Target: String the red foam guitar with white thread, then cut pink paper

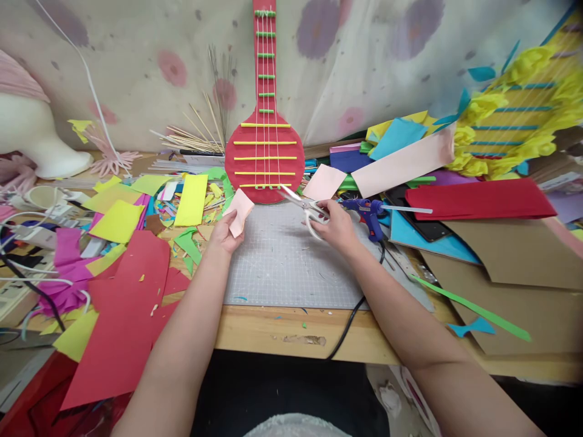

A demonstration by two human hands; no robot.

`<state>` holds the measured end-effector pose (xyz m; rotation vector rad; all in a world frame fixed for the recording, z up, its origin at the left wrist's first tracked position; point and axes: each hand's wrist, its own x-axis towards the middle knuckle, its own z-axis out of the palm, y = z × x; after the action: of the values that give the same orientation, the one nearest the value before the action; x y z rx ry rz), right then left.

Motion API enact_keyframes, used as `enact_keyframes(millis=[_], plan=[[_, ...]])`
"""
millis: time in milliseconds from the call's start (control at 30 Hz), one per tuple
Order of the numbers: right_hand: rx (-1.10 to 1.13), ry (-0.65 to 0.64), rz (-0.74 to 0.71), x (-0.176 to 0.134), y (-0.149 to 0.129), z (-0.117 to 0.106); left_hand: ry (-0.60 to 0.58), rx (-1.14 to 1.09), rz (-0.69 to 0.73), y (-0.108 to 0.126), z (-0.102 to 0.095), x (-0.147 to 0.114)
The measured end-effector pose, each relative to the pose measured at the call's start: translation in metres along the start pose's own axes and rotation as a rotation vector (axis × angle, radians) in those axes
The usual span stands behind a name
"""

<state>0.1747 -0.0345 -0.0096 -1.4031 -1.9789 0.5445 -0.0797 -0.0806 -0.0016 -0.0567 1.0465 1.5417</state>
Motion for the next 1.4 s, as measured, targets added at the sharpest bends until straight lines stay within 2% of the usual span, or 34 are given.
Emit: enact_keyframes(millis=[33, 100, 167, 233, 333, 467, 567, 1033, 1233, 1400], plan=[[0.131, -0.028, 0.034, -0.001, -0.003, 0.003, -0.002, -0.004, 0.013, 0.000, 0.001, -0.001], [0.448, -0.186, 0.102, -0.002, -0.011, 0.006, -0.001, -0.011, 0.052, -0.001, 0.002, -0.002], [0.758, -0.442, 0.159, -0.005, -0.017, 0.006, 0.003, -0.006, 0.086, -0.003, 0.003, -0.002], [0.956, -0.724, 0.219, -0.007, -0.019, 0.005, -0.004, -0.002, 0.116, -0.004, 0.003, 0.000], [1.052, -1.033, 0.301, -0.010, -0.019, 0.005, 0.002, 0.016, 0.133, -0.006, 0.002, 0.003], [1.088, -1.224, 0.351, -0.013, -0.016, 0.011, 0.038, 0.033, 0.140, -0.007, 0.002, 0.004], [1.106, -1.262, 0.355, -0.014, -0.015, 0.014, 0.047, 0.040, 0.149, -0.008, 0.002, 0.005], [1.056, -1.177, 0.389, -0.014, -0.019, 0.010, 0.056, 0.059, 0.158, -0.010, 0.004, 0.002], [1.146, -1.239, 0.370, -0.013, -0.012, 0.014, 0.025, 0.058, 0.165, -0.011, 0.002, 0.005], [1.282, -1.343, 0.268, -0.009, -0.002, 0.024, 0.001, 0.043, 0.193, -0.013, 0.003, 0.005]])
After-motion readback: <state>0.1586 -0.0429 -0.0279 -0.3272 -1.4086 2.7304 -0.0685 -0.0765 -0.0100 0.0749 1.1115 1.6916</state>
